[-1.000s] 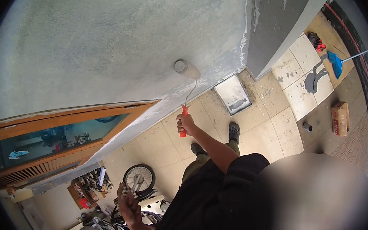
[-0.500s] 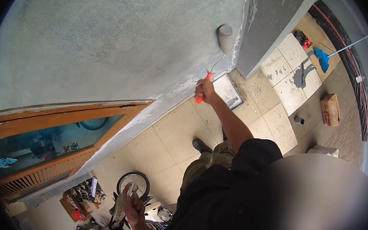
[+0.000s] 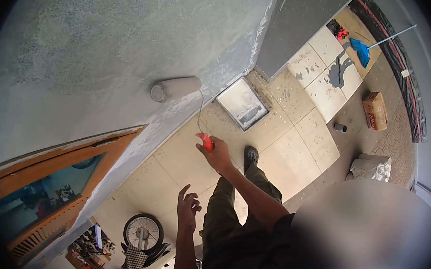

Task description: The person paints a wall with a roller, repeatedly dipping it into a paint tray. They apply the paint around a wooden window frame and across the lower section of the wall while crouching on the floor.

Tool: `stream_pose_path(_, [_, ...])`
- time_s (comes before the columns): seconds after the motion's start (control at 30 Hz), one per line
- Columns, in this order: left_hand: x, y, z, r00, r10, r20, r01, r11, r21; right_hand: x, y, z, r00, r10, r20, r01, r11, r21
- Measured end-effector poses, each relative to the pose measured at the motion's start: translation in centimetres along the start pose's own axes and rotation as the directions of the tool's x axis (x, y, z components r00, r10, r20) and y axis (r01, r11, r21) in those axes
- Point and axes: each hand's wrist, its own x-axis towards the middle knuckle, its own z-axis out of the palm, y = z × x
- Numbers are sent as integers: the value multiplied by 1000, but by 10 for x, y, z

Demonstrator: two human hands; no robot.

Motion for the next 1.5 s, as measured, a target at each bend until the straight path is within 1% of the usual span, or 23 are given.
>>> stream_pose_path(0.13, [9,-64,-14,989,-139,56,139,990,-3,36,9,-62,979,-162,-122,170,983,63])
stream_pose_path(0.2, [23,-91,-36,992,-129,2,129,988,-88,58,20,-100,992,123,-21,-121,988,95])
stream_pose_path(0.23, [34,-99,-44,991,-126,-52,121,988,-101,74,12,-115,987,153,-43,-148,983,108])
stream_pose_path(0.43, [133,-127,-95,977,61,-206,-101,976,-191,147,40,-129,969,43,-244,-20,995,94])
stream_pose_path(0.53, [218,-127,-123,927,204,-316,-271,945,-184,138,42,-89,962,-25,-272,27,1000,4])
stream_pose_path(0.63, [316,-107,-140,722,444,-531,-593,792,-144,102,67,-31,982,-37,-183,36,999,-12])
stream_pose_path(0.67, [352,-103,-147,710,463,-530,-616,773,-151,83,68,-10,992,-8,-126,8,1000,1])
stream_pose_path(0.73, [414,-98,-159,497,451,-742,-801,568,-191,47,80,29,995,-102,-1,102,994,-38])
stream_pose_path(0.8, [453,-86,-157,418,414,-809,-853,485,-193,36,121,57,864,-486,129,497,865,-68])
stream_pose_path(0.83, [469,-79,-151,351,352,-868,-885,428,-185,39,126,62,850,-513,115,522,850,-68])
stream_pose_path(0.87, [482,-74,-146,345,355,-869,-896,399,-193,38,132,66,871,-367,327,368,928,61])
stream_pose_path(0.9, [491,-70,-143,206,444,-872,-935,353,-42,37,136,69,805,-223,549,176,975,138])
stream_pose_path(0.93, [498,-67,-147,54,513,-857,-947,298,119,40,141,73,787,-246,566,202,969,140])
stream_pose_path(1.0, [511,-61,-162,-61,501,-863,-963,198,183,43,141,83,735,-43,676,-197,941,275])
stream_pose_path(1.03, [508,-61,-166,-120,460,-880,-960,172,220,40,137,81,746,-32,665,-227,927,299])
stream_pose_path(1.07, [499,-60,-172,-120,423,-898,-960,180,213,41,133,75,732,-24,681,-217,939,266])
stream_pose_path(1.1, [491,-67,-182,-106,407,-908,-958,203,202,37,131,65,808,-12,589,-180,947,266])
stream_pose_path(1.2, [463,-79,-203,-94,395,-914,-956,221,194,44,134,24,967,-24,253,-22,984,178])
stream_pose_path(1.27, [452,-98,-209,-83,424,-902,-956,222,193,73,138,-6,988,-157,-5,156,971,184])
stream_pose_path(1.37, [451,-130,-188,39,478,-878,-991,128,26,139,136,-58,949,-215,-233,247,962,120])
stream_pose_path(1.43, [448,-155,-162,211,554,-805,-975,173,-136,173,134,-82,922,-245,-300,268,963,38])
stream_pose_path(1.47, [442,-166,-153,220,550,-805,-973,187,-138,182,135,-90,910,-248,-333,261,965,-6])
stream_pose_path(1.5, [435,-175,-145,332,549,-767,-941,252,-227,188,132,-92,899,-256,-356,255,966,-51])
